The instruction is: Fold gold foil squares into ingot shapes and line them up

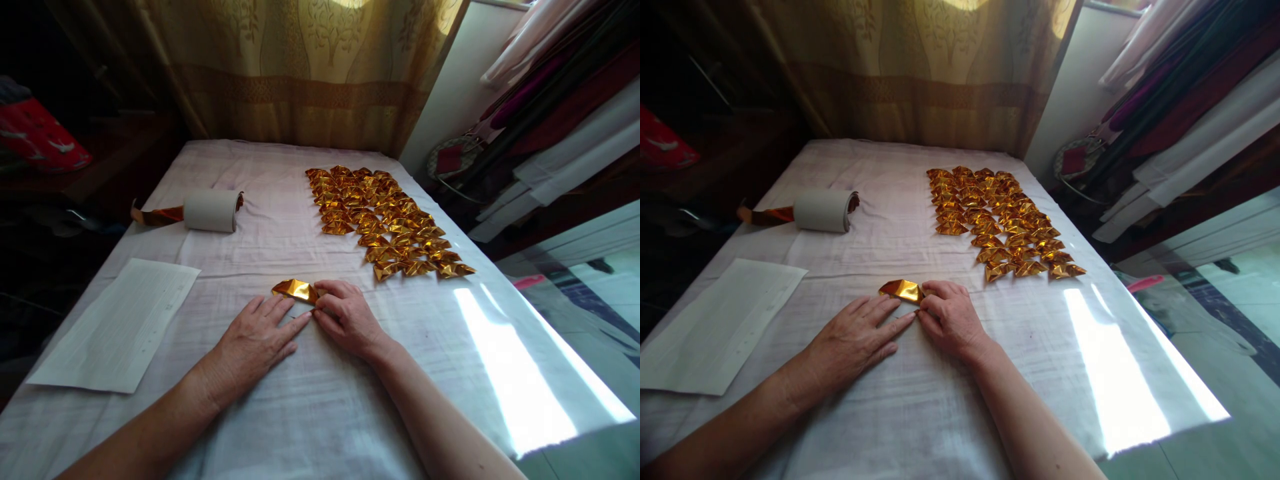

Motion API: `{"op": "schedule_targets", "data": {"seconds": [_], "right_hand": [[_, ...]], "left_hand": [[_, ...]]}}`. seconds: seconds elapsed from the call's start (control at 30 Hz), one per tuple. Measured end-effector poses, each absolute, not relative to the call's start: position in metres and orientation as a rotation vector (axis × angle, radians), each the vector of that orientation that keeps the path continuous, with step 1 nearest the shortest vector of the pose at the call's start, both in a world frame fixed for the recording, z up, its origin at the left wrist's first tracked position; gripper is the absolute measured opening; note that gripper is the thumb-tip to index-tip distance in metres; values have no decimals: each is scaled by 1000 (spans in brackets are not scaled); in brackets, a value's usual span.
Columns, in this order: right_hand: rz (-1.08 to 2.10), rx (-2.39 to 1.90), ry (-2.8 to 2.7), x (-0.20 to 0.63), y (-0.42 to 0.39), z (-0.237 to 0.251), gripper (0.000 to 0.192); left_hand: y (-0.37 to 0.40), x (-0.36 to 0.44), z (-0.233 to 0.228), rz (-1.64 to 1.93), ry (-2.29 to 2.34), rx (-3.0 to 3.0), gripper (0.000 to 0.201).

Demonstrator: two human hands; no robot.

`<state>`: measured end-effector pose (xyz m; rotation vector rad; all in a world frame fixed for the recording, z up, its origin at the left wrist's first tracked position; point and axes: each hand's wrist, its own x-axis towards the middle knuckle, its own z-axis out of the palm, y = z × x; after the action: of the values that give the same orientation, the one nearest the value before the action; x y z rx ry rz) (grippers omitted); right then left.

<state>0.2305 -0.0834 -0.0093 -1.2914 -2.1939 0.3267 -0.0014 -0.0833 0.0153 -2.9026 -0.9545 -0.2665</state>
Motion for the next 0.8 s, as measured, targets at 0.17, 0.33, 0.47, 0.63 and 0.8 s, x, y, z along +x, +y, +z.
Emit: {"op": "schedule_targets", "data": {"seconds": [0.17,0.33,0.47,0.63,0.8], "right_hand": [[355,-1294,-2190,230,-84,-10,12],[395,-1299,-2209,230,-84,-8,14],[392,-1311,-2207,228,-84,-7,12],[379,-1299,-2163,228,-84,-9,10],[401,-1282,-2039,232,-85,-10,21]], "left_hand": [[-82,-2,13,-287,-957,-2909,44],[-83,-2,14,-281,-954,-2899,45],[-83,-2,14,-258,-955,-2900,44],[-84,-1,14,-265,-967,-2886,47],[-83,-2,13,-271,-953,-2877,48]]}}
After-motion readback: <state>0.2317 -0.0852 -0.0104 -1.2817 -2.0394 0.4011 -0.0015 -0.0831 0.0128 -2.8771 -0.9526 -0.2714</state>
